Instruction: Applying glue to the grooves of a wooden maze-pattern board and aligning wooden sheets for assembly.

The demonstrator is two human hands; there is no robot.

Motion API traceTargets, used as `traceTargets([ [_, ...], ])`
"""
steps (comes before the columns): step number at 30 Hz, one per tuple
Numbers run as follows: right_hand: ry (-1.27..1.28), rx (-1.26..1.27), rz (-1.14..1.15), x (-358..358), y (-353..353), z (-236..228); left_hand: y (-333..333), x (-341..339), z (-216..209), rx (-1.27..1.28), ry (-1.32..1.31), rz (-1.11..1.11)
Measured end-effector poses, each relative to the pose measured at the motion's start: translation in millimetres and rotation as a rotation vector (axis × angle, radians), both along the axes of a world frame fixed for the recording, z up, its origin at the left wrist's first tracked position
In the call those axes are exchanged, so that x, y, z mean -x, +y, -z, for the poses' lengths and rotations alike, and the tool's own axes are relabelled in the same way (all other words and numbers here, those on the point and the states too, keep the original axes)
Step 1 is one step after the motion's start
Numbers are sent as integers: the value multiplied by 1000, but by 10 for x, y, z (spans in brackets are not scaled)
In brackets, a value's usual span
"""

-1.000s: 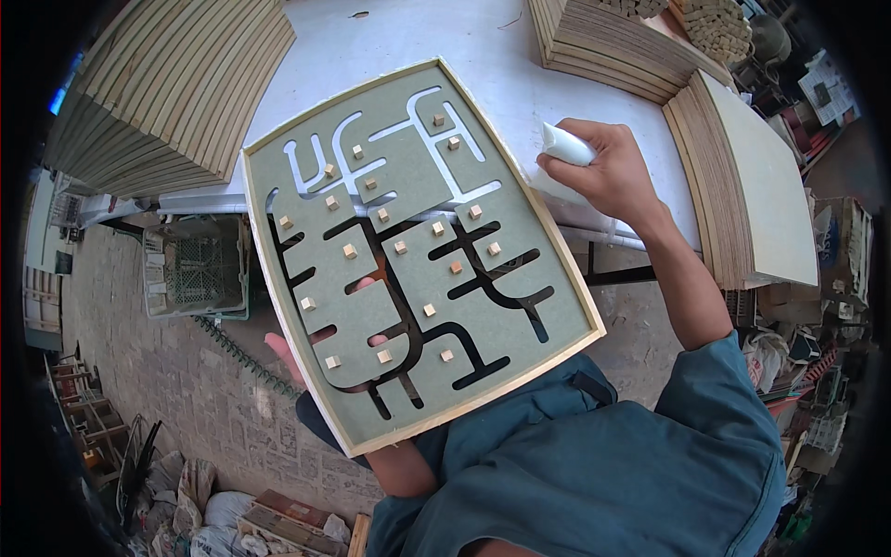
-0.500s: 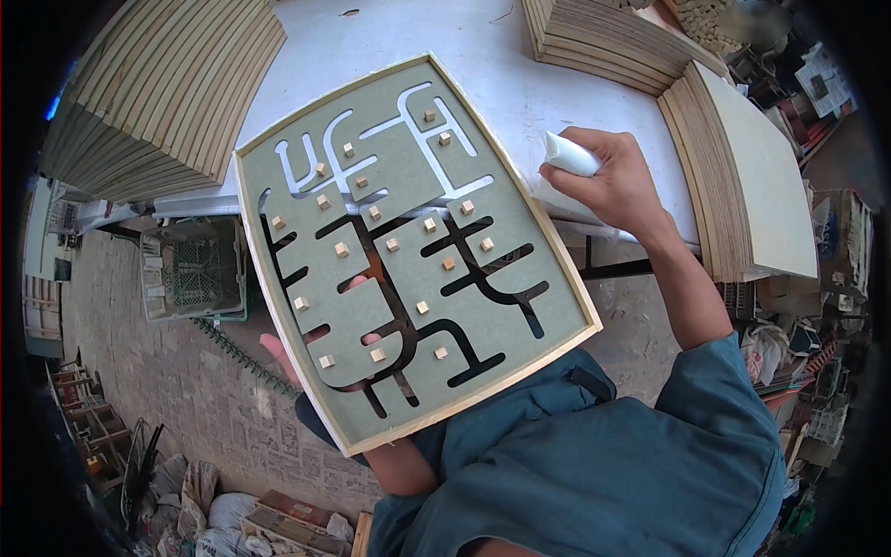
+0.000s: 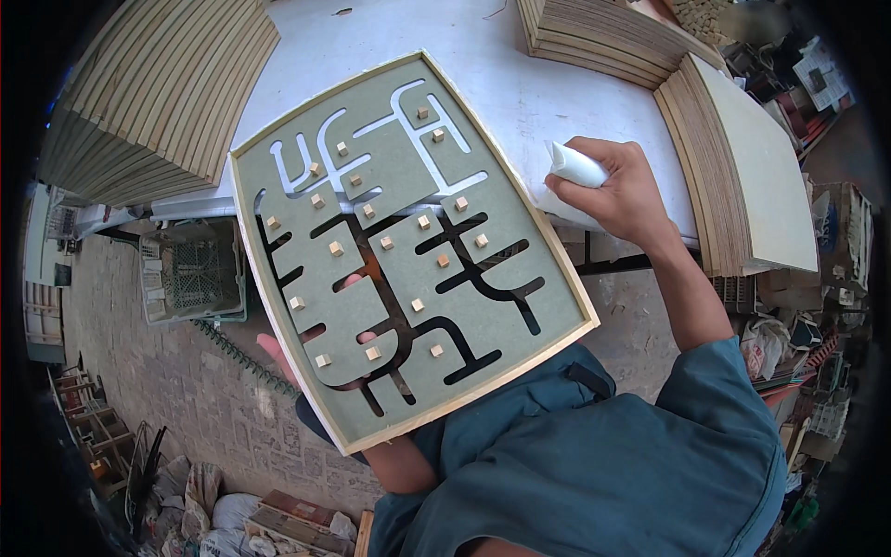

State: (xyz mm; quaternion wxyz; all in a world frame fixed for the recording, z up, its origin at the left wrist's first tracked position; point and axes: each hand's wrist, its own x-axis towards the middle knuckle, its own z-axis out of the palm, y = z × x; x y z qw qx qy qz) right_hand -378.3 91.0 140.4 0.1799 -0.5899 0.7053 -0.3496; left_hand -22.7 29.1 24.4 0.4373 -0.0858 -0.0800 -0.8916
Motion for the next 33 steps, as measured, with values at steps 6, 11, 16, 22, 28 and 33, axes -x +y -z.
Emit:
traceTargets([
  [6,-10,-10,11,-8,52,-22,-21,-5,-3,-28,-74,-21],
  [11,-10,-16,10,0,123,-29,-14,-4,-11,-21,-108,-36],
  [16,-41,-47,22,-7,150,1,2,12,-7,-37,-77,-27],
  [22,-44,-52,30,-20,219,-10,11,12,-19,-6,-97,-31],
  [28,-56,-41,7,-16,260,0,10,-6,-16,-22,-68,-4],
  [33,-43,-67,30,-8,326,9,-16,53,-18,-38,-35,37],
])
